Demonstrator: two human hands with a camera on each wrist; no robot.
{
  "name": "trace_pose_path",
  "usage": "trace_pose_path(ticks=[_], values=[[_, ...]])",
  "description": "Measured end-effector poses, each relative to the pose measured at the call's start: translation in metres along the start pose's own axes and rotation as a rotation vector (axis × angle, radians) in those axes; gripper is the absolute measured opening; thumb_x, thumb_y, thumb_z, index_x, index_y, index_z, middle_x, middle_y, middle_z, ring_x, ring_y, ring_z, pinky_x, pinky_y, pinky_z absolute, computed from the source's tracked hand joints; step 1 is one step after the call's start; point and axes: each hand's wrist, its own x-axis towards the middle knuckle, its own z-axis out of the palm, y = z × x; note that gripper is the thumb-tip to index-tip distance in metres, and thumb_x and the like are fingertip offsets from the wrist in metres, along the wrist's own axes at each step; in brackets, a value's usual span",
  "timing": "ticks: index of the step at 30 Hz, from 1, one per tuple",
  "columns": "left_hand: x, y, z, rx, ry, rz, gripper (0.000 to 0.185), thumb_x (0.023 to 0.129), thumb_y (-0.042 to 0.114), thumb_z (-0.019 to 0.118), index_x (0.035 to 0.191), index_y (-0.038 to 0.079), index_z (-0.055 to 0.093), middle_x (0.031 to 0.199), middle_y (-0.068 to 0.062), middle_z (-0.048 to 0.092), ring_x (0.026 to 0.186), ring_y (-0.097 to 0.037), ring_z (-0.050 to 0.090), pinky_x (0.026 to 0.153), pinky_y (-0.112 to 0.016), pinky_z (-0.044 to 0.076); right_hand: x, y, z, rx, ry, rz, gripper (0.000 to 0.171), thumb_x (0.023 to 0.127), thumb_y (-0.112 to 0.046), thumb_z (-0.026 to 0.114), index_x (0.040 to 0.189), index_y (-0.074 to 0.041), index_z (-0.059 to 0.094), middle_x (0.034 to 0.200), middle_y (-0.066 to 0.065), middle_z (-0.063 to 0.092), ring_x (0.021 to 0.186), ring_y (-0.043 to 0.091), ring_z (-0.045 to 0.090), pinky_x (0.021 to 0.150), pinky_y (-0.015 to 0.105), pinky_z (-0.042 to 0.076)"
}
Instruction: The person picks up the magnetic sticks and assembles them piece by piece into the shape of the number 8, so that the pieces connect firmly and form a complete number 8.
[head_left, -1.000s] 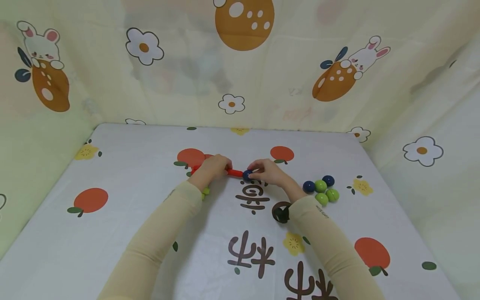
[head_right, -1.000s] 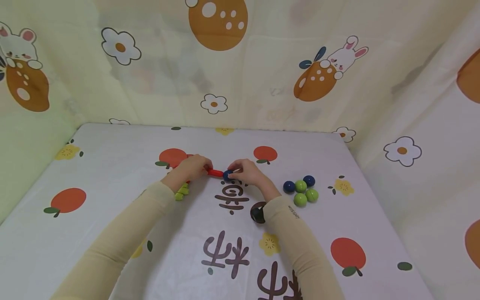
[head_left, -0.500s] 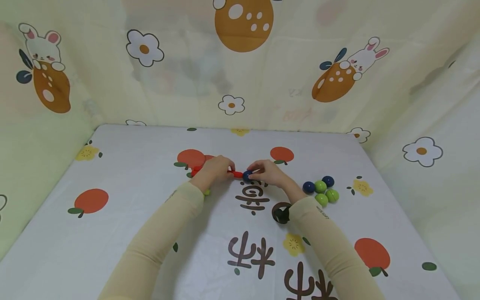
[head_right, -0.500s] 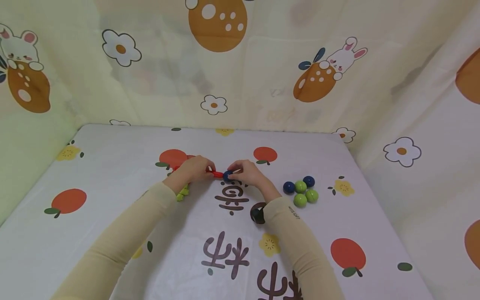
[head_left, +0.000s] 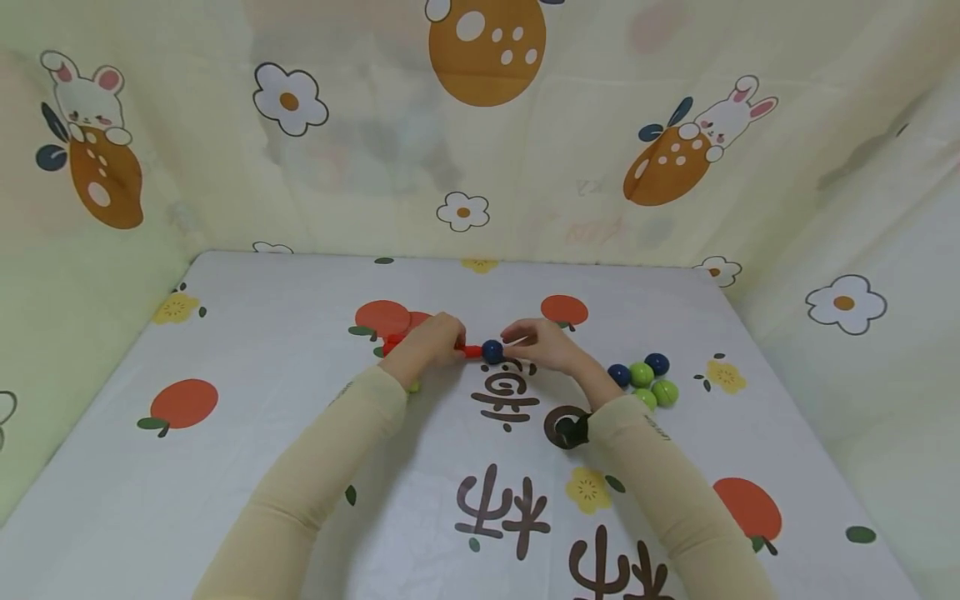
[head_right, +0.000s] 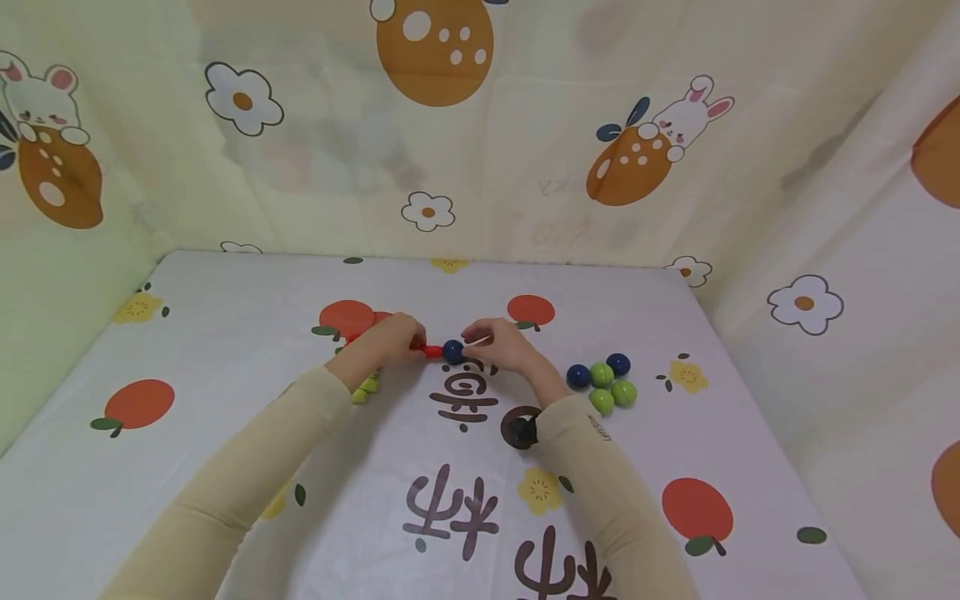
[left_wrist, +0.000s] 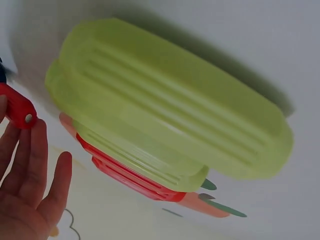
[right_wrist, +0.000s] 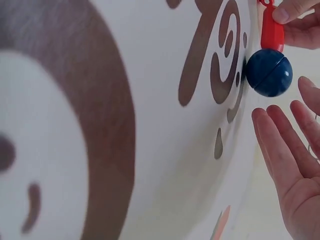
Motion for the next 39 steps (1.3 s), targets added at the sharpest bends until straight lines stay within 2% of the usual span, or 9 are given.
trace_pose_path(ticks=[8, 15, 17, 20, 23, 25, 30, 35, 39], values=[[-0.004, 0.001, 0.000, 0.003, -0.006, -0.010, 0.030, 0.085, 0.019, 0.062, 0.112, 0.006, 0.062, 0.106, -0.009, 0.057, 0.096, -0.022, 0.049, 0.089, -0.034, 0.042, -0.010, 0.004, -0.012, -0.043, 0.014, -0.071, 0.034, 0.085, -0.014, 0.065, 0.114, 0.002, 0.059, 0.111, 0.016, 0.061, 0.100, 0.028, 0.058, 0.085, 0.039, 0.047], [-0.007, 0.004, 0.000, 0.011, -0.021, -0.014, 0.059, 0.086, 0.027, 0.060, 0.138, 0.008, 0.038, 0.133, -0.012, 0.046, 0.121, -0.025, 0.041, 0.102, -0.039, 0.032, -0.018, 0.007, -0.024, -0.078, 0.037, -0.106, 0.031, 0.086, -0.014, 0.064, 0.111, 0.004, 0.060, 0.106, 0.015, 0.063, 0.098, 0.028, 0.059, 0.088, 0.040, 0.044], [-0.006, 0.004, -0.001, 0.022, -0.020, -0.007, 0.064, 0.086, 0.028, 0.059, 0.141, 0.011, 0.033, 0.129, -0.012, 0.049, 0.117, -0.024, 0.043, 0.100, -0.038, 0.034, -0.020, 0.009, -0.029, -0.070, 0.044, -0.107, 0.031, 0.086, -0.013, 0.064, 0.111, 0.005, 0.060, 0.106, 0.016, 0.063, 0.098, 0.029, 0.059, 0.088, 0.041, 0.044], [-0.005, 0.005, -0.001, 0.029, -0.019, 0.011, 0.066, 0.085, 0.027, 0.058, 0.144, 0.019, 0.029, 0.109, -0.012, 0.056, 0.097, -0.024, 0.051, 0.082, -0.032, 0.044, -0.023, 0.011, -0.036, -0.060, 0.057, -0.107, 0.031, 0.085, -0.013, 0.064, 0.110, 0.006, 0.060, 0.106, 0.017, 0.063, 0.097, 0.030, 0.059, 0.088, 0.042, 0.044], [-0.004, 0.004, 0.000, 0.051, -0.021, 0.027, 0.063, 0.086, 0.027, 0.057, 0.143, 0.027, 0.031, 0.097, -0.009, 0.055, 0.083, -0.022, 0.048, 0.063, -0.029, 0.038, -0.026, 0.012, -0.042, -0.072, 0.061, -0.103, 0.032, 0.086, -0.014, 0.063, 0.111, 0.006, 0.060, 0.107, 0.018, 0.063, 0.098, 0.030, 0.059, 0.088, 0.042, 0.044], [-0.004, 0.004, 0.001, 0.062, -0.026, 0.027, 0.060, 0.086, 0.029, 0.057, 0.141, 0.029, 0.035, 0.104, -0.007, 0.055, 0.085, -0.020, 0.047, 0.061, -0.028, 0.036, -0.029, 0.012, -0.045, -0.076, 0.062, -0.091, 0.032, 0.086, -0.014, 0.063, 0.111, 0.006, 0.059, 0.108, 0.018, 0.062, 0.098, 0.030, 0.059, 0.088, 0.042, 0.044], [-0.002, 0.003, 0.002, 0.071, -0.021, 0.027, 0.052, 0.088, 0.028, 0.057, 0.138, 0.026, 0.042, 0.124, -0.007, 0.053, 0.096, -0.021, 0.048, 0.072, -0.030, 0.043, -0.033, 0.014, -0.051, -0.093, 0.079, -0.073, 0.033, 0.086, -0.015, 0.064, 0.111, 0.005, 0.059, 0.108, 0.018, 0.062, 0.100, 0.030, 0.058, 0.089, 0.043, 0.043], [0.001, 0.004, 0.003, 0.055, 0.024, 0.033, 0.040, 0.091, 0.019, 0.054, 0.131, 0.021, 0.052, 0.125, -0.008, 0.054, 0.109, -0.022, 0.049, 0.089, -0.034, 0.043, -0.037, 0.016, -0.057, -0.103, 0.094, -0.066, 0.031, 0.087, -0.016, 0.063, 0.111, 0.004, 0.059, 0.108, 0.017, 0.062, 0.100, 0.030, 0.057, 0.090, 0.043, 0.043], [0.003, 0.007, 0.003, 0.062, 0.052, 0.035, 0.036, 0.091, 0.014, 0.054, 0.126, 0.018, 0.057, 0.121, -0.007, 0.057, 0.109, -0.022, 0.051, 0.091, -0.036, 0.043, -0.042, 0.020, -0.062, -0.088, 0.101, -0.057, 0.031, 0.087, -0.015, 0.063, 0.111, 0.004, 0.059, 0.108, 0.018, 0.061, 0.100, 0.030, 0.058, 0.089, 0.043, 0.043]])
